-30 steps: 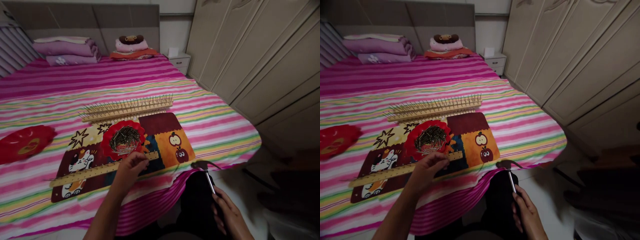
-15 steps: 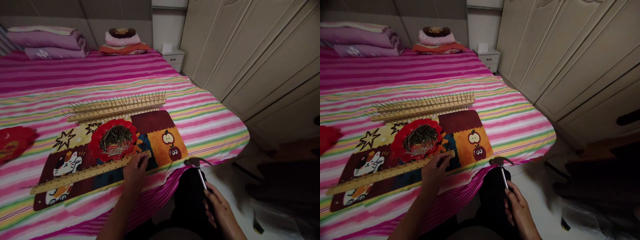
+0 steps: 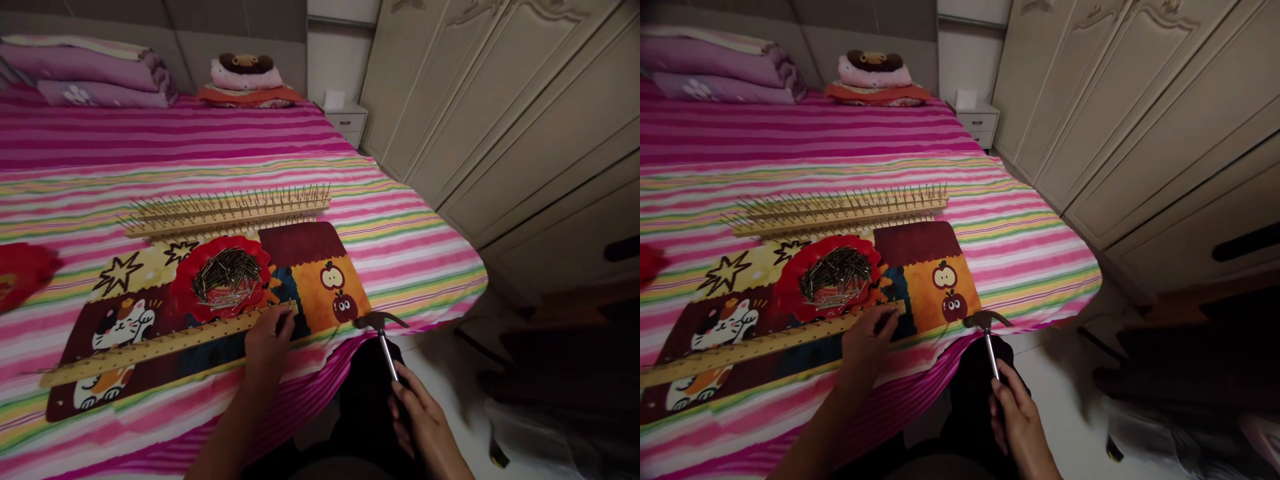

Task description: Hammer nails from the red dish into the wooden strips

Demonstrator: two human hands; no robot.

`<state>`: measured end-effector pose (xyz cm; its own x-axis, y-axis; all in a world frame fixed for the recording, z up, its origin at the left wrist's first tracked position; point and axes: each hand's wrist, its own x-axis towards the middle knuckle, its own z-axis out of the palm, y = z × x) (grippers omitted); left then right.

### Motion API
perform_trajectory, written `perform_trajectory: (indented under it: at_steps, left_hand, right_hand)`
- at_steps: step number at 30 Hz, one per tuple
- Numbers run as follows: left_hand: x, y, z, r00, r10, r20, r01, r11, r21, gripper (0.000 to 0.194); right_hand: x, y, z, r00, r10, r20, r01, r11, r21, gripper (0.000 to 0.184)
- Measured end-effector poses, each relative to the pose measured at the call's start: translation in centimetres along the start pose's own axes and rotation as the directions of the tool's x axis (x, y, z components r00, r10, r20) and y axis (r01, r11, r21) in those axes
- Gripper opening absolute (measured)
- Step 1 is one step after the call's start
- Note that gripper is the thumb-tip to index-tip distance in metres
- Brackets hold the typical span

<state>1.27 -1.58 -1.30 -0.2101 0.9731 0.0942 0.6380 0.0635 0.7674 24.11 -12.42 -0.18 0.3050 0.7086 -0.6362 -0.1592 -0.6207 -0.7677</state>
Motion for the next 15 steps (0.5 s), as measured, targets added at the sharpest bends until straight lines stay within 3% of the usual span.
perform_trajectory:
  at_steps: [3, 7, 9, 12, 15]
  left_hand:
    - [0.0, 0.2, 0.0, 0.998, 0.058, -0.004, -0.058, 0.998, 0.028, 0.018]
    - [0.0, 0.3, 0.1, 0.994, 0.106, -0.017, -0.106, 0.994, 0.022, 0.016]
    - [0.0, 0.3, 0.1, 0.994, 0.111, -0.012, -0.111, 0.994, 0.024, 0.016]
    - [-0.1, 0.3, 0.1, 0.993, 0.118, -0.007, -0.117, 0.993, 0.025, 0.015]
    - [-0.1, 0.4, 0.1, 0.991, 0.131, -0.008, -0.131, 0.991, 0.008, 0.015]
  right_hand:
    - [-1.1, -2.0, 1.2, 0.995, -0.078, 0.056, 0.081, 0.996, -0.048, 0.067]
    - [-2.0, -4.7, 2.0, 0.938, -0.324, 0.123, 0.343, 0.919, -0.192, 0.053]
    - [-2.3, -5.6, 2.2, 0.869, -0.444, 0.217, 0.490, 0.828, -0.272, 0.046]
    - [-2.9, -6.4, 2.2, 0.704, -0.625, 0.338, 0.710, 0.616, -0.341, 0.040]
    - [-3.4, -6.9, 2.5, 0.578, -0.696, 0.426, 0.813, 0.452, -0.366, 0.043]
